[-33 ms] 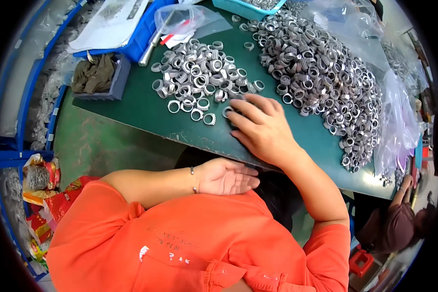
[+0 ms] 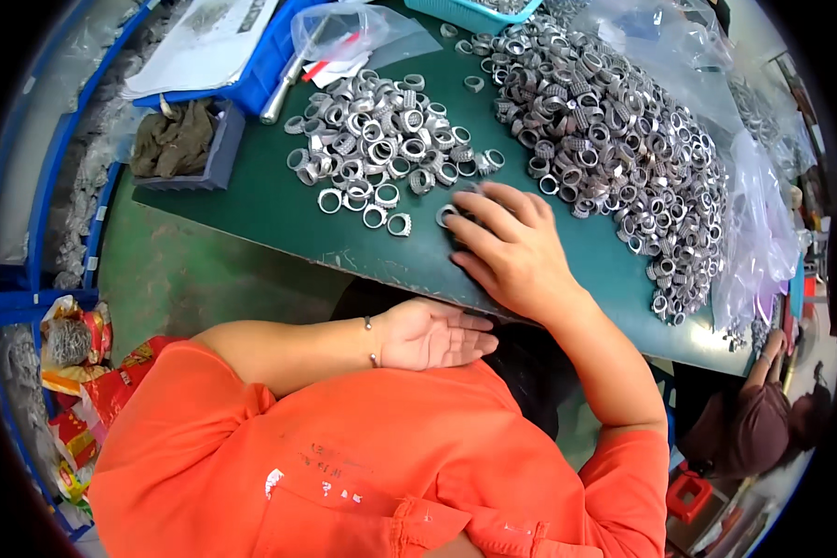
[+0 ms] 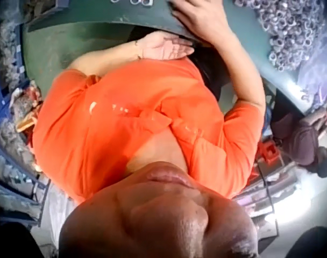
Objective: The person unpackages sample rings, compares them against a reference sheet, and sorts metal rings from a pile on the table by hand before walking away from the workstation.
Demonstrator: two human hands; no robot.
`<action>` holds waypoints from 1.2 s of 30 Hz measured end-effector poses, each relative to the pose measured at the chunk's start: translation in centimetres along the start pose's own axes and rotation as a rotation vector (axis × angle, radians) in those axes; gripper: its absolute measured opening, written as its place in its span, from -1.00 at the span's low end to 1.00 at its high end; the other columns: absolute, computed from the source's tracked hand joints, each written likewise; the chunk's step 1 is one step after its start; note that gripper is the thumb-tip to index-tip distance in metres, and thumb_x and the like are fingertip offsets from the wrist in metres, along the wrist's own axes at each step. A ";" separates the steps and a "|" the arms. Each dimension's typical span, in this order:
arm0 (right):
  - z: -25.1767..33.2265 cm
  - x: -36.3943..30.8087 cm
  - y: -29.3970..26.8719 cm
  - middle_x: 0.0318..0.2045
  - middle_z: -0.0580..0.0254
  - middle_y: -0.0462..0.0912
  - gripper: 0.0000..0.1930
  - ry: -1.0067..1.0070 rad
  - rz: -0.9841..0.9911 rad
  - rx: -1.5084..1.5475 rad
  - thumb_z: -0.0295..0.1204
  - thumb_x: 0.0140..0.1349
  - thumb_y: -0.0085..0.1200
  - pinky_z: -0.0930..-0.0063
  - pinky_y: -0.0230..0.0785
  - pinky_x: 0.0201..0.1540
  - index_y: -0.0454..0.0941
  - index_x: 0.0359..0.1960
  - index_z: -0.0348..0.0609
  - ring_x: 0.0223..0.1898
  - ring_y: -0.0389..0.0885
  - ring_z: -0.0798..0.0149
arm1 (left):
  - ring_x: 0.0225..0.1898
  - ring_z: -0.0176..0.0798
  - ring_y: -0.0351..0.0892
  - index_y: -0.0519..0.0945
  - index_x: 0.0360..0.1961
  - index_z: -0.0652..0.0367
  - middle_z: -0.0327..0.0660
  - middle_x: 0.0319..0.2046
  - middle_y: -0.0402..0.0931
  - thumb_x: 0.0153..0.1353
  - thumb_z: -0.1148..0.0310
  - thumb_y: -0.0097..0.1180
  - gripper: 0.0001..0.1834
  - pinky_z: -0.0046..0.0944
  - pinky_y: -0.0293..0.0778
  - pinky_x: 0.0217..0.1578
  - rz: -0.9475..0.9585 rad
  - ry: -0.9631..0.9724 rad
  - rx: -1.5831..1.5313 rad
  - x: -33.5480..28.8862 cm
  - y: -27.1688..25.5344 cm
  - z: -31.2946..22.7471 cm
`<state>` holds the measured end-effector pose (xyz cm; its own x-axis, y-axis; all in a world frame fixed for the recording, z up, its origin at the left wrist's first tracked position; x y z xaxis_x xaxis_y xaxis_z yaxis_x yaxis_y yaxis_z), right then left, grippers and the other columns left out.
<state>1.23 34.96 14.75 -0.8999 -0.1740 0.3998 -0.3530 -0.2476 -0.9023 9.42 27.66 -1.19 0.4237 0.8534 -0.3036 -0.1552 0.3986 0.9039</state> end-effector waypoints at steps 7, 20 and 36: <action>-3.0 -6.3 -2.7 0.12 0.10 0.42 -0.52 0.417 -0.081 -0.010 -0.34 0.02 0.20 0.23 0.13 0.13 0.49 0.04 -0.11 0.06 0.36 0.02 | 0.26 0.09 0.23 0.22 0.23 0.39 0.14 0.21 0.24 0.35 0.13 -0.15 -0.41 -0.01 0.20 0.26 0.090 -0.039 0.022 3.2 2.9 0.6; -8.4 -19.4 -6.3 0.02 0.18 0.44 -0.66 0.964 -0.603 0.538 -0.67 0.26 -0.21 0.50 0.32 0.01 0.36 0.08 -0.29 -0.01 0.42 0.38 | 0.24 0.03 0.28 0.28 0.20 0.35 0.12 0.20 0.27 0.37 0.17 -0.20 -0.48 -0.04 0.23 0.25 0.163 -0.196 -0.047 4.9 3.2 2.0; -6.7 -12.3 -5.3 -0.13 0.00 0.45 -0.64 0.723 -0.280 -0.083 -0.47 -0.11 0.27 0.27 0.20 -0.05 0.52 -0.20 -0.11 -0.08 0.36 0.02 | 0.17 -0.04 0.36 0.23 0.23 0.33 0.06 0.15 0.33 0.39 0.14 -0.24 -0.46 -0.06 0.27 0.22 0.167 -0.198 -0.013 5.7 2.5 2.2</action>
<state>12.45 44.86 13.58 -0.7078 0.5558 0.4360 -0.5840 -0.1131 -0.8038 13.39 32.75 -0.02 0.5570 0.8262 -0.0844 -0.2486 0.2628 0.9323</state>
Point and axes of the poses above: each hand's wrist, its own x-axis towards the middle knuckle, its own y-axis out of the palm, z = x × y, the point moved 10 cm from there along x, towards the middle knuckle
